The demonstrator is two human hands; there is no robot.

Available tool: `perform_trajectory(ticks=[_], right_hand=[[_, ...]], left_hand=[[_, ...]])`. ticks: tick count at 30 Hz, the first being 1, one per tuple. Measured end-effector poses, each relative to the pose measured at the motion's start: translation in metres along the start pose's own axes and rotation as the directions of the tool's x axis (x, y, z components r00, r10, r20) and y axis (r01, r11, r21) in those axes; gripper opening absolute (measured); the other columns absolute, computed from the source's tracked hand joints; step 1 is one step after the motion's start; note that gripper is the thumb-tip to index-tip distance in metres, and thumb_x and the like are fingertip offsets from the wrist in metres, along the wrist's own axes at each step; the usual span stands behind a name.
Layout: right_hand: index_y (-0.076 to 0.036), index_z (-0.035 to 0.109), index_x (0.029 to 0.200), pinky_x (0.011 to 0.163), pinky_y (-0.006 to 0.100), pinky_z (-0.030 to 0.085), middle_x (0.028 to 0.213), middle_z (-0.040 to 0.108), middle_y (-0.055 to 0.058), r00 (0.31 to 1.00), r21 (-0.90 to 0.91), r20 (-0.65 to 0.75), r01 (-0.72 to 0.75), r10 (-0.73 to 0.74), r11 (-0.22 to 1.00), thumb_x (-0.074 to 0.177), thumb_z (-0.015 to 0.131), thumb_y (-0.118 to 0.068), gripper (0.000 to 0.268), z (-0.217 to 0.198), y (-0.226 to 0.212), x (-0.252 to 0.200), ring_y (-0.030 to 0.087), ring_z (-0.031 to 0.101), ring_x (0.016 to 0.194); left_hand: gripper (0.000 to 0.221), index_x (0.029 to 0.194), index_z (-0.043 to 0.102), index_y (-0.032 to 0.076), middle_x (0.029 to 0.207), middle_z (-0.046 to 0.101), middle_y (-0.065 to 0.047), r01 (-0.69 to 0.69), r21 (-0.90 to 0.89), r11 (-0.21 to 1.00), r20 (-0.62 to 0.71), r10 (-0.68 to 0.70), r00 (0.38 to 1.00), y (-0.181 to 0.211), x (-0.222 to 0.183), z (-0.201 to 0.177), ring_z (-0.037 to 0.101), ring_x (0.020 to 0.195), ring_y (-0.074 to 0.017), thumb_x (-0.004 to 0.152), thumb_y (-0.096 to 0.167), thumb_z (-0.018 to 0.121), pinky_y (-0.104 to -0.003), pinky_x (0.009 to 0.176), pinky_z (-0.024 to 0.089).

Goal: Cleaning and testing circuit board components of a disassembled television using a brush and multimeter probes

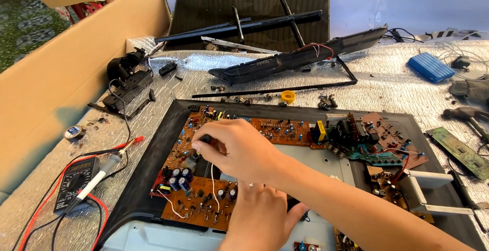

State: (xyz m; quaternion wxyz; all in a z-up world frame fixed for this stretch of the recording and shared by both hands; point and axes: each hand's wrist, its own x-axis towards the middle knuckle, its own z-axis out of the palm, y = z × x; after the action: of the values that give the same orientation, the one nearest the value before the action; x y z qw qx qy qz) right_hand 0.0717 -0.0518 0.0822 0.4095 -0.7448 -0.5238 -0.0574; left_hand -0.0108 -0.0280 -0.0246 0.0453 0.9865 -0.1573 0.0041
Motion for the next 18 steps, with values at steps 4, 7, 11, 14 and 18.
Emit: perform_trajectory(ticks=[4, 7, 11, 14, 18], right_hand=[[-0.008, 0.07, 0.101, 0.056, 0.029, 0.046, 0.079, 0.068, 0.002, 0.999, 0.041, -0.048, -0.001, 0.003, 0.999, 0.1, 0.059, -0.018, 0.015, -0.003, -0.013, -0.002, 0.014, 0.049, 0.054], [-0.013, 0.067, 0.096, 0.055, 0.034, 0.046, 0.067, 0.065, 0.0, 0.991, -0.073, 0.069, -0.106, 0.111, 0.992, 0.1, 0.057, -0.022, 0.014, -0.002, -0.016, -0.002, 0.018, 0.053, 0.05], [-0.01, 0.069, 0.097, 0.051, 0.035, 0.045, 0.064, 0.064, 0.002, 0.996, -0.111, -0.047, -0.078, 0.073, 0.991, 0.102, 0.057, -0.025, 0.02, -0.001, -0.015, -0.004, 0.019, 0.053, 0.048], [-0.009, 0.069, 0.095, 0.044, 0.03, 0.044, 0.059, 0.063, 0.0, 0.993, -0.131, -0.004, -0.114, 0.114, 0.985, 0.103, 0.055, -0.025, 0.022, -0.003, -0.008, -0.007, 0.015, 0.051, 0.044], [-0.01, 0.066, 0.094, 0.057, 0.038, 0.05, 0.075, 0.07, 0.001, 0.976, -0.256, -0.18, -0.165, 0.121, 0.952, 0.102, 0.055, -0.027, 0.021, -0.016, 0.001, -0.007, 0.023, 0.064, 0.06]], left_hand=[[0.074, 0.088, 0.078, 0.008, 0.077, 0.073, -0.01, -0.04, 0.03, 0.999, -0.177, 0.045, 0.983, 0.01, 0.0, 0.023, 0.063, 0.077, -0.0341, 0.106, 0.075, 0.053, -0.057, 0.089, 0.039], [0.079, 0.079, 0.076, 0.01, 0.074, 0.068, -0.007, -0.104, -0.016, 0.994, -0.039, 0.103, 0.994, 0.011, 0.004, 0.021, 0.061, 0.081, -0.0327, 0.109, 0.076, 0.045, -0.044, 0.066, 0.041], [0.07, 0.126, 0.073, 0.004, 0.124, 0.07, -0.018, -0.123, -0.051, 0.991, -0.045, 0.121, 0.992, 0.011, 0.002, 0.004, 0.055, 0.123, -0.0419, 0.106, 0.066, 0.045, -0.059, 0.1, 0.033], [0.072, 0.111, 0.08, 0.005, 0.103, 0.076, -0.016, -0.093, 0.031, 0.995, 0.054, 0.091, 0.994, 0.009, -0.002, -0.011, 0.061, 0.112, -0.0392, 0.107, 0.068, 0.045, -0.063, 0.106, 0.027], [0.082, 0.097, 0.083, 0.008, 0.109, 0.07, -0.016, -0.06, 0.038, 0.997, -0.006, 0.06, 0.998, 0.003, -0.008, -0.03, 0.049, 0.119, -0.0413, 0.109, 0.071, 0.034, -0.074, 0.111, 0.019]])
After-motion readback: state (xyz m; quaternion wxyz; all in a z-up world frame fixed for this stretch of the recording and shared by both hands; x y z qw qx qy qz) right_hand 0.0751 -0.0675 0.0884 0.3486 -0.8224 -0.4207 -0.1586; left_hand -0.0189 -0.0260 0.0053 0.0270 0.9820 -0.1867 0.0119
